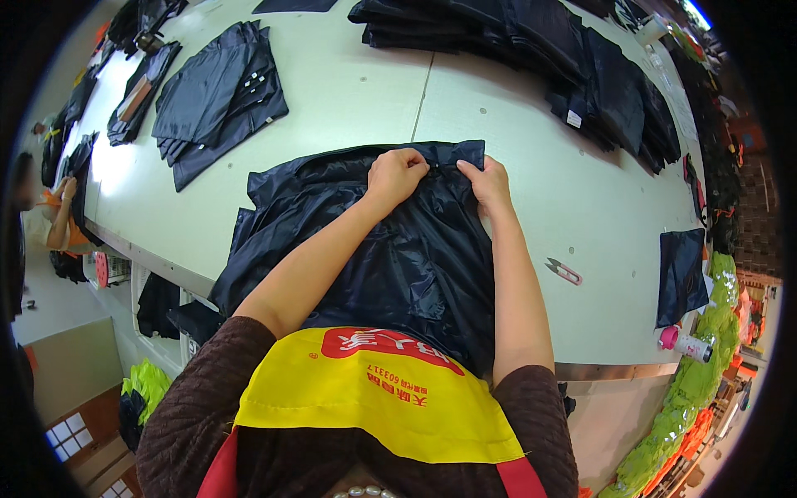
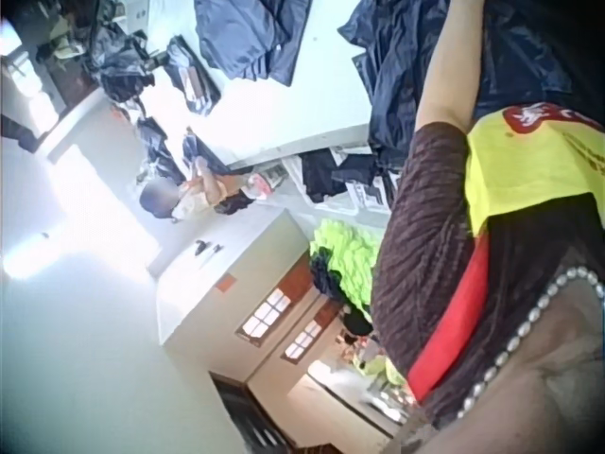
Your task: The person folds black jackets on a large white table, aligns edges, and places them into a white plastic basket. The person repeats this process with multiple jackets, smoothing and stacking them before moving to the next item.
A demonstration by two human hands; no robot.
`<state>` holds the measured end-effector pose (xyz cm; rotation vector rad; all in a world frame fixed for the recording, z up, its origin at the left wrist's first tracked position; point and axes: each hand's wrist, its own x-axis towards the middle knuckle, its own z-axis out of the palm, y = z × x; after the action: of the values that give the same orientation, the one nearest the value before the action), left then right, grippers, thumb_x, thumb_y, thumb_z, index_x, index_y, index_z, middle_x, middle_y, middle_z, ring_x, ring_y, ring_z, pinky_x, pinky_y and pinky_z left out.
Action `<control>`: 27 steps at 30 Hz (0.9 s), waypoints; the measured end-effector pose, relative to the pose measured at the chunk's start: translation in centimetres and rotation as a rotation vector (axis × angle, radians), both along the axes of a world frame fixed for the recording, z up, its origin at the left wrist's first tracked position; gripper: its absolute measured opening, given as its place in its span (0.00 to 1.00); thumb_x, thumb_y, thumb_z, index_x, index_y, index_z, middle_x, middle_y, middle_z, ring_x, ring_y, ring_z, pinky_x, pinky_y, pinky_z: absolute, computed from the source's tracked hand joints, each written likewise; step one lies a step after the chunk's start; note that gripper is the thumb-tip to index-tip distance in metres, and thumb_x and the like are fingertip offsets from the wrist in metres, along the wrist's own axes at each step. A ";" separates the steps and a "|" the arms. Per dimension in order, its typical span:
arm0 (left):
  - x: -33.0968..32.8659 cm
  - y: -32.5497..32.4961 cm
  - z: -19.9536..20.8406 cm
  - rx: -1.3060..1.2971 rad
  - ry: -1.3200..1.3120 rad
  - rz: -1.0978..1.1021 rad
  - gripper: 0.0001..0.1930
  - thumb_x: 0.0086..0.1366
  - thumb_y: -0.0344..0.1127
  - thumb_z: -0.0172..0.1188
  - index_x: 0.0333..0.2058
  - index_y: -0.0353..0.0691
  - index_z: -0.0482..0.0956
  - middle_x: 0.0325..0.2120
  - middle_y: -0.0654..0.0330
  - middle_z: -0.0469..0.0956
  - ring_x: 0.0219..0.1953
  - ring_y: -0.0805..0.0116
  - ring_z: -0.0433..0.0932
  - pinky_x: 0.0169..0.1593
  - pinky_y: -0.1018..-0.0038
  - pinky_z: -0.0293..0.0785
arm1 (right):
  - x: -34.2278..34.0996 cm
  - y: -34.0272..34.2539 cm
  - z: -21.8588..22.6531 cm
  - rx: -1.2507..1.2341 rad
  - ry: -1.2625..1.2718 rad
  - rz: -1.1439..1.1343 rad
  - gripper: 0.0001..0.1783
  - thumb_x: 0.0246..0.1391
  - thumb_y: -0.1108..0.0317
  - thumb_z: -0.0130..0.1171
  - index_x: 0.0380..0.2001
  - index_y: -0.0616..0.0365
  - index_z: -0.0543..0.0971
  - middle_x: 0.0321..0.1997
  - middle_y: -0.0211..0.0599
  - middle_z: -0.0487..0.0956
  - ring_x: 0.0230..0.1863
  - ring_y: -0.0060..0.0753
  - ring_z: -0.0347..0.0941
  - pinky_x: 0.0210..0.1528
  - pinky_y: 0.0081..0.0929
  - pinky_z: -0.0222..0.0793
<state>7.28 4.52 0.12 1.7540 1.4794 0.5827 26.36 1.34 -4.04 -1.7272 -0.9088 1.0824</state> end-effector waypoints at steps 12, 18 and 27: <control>-6.3 1.2 1.8 0.055 0.192 0.153 0.10 0.46 0.42 0.58 0.25 0.44 0.81 0.25 0.53 0.80 0.32 0.53 0.79 0.37 0.63 0.74 | 2.8 -0.3 0.4 0.011 -0.404 -0.213 0.15 0.45 0.62 0.62 0.30 0.64 0.78 0.27 0.42 0.79 0.29 0.32 0.74 0.34 0.31 0.67; -15.8 -0.4 1.7 0.082 0.272 0.171 0.10 0.51 0.40 0.59 0.30 0.43 0.81 0.25 0.56 0.80 0.30 0.60 0.79 0.35 0.69 0.73 | 2.7 0.5 -0.4 0.060 -0.410 -0.074 0.16 0.46 0.58 0.62 0.29 0.63 0.78 0.27 0.46 0.79 0.30 0.40 0.75 0.37 0.32 0.67; -26.2 -3.8 1.8 0.073 0.529 0.342 0.25 0.55 0.51 0.59 0.47 0.40 0.73 0.43 0.51 0.74 0.46 0.51 0.73 0.46 0.62 0.70 | 10.1 -9.1 2.8 0.009 -0.883 0.276 0.24 0.50 0.70 0.50 0.53 0.60 0.69 0.55 0.47 0.70 0.57 0.44 0.65 0.60 0.34 0.58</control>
<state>-18.88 0.70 1.97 1.8074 2.1752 0.3533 36.44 -7.77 -1.22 -2.1370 -1.7179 0.4252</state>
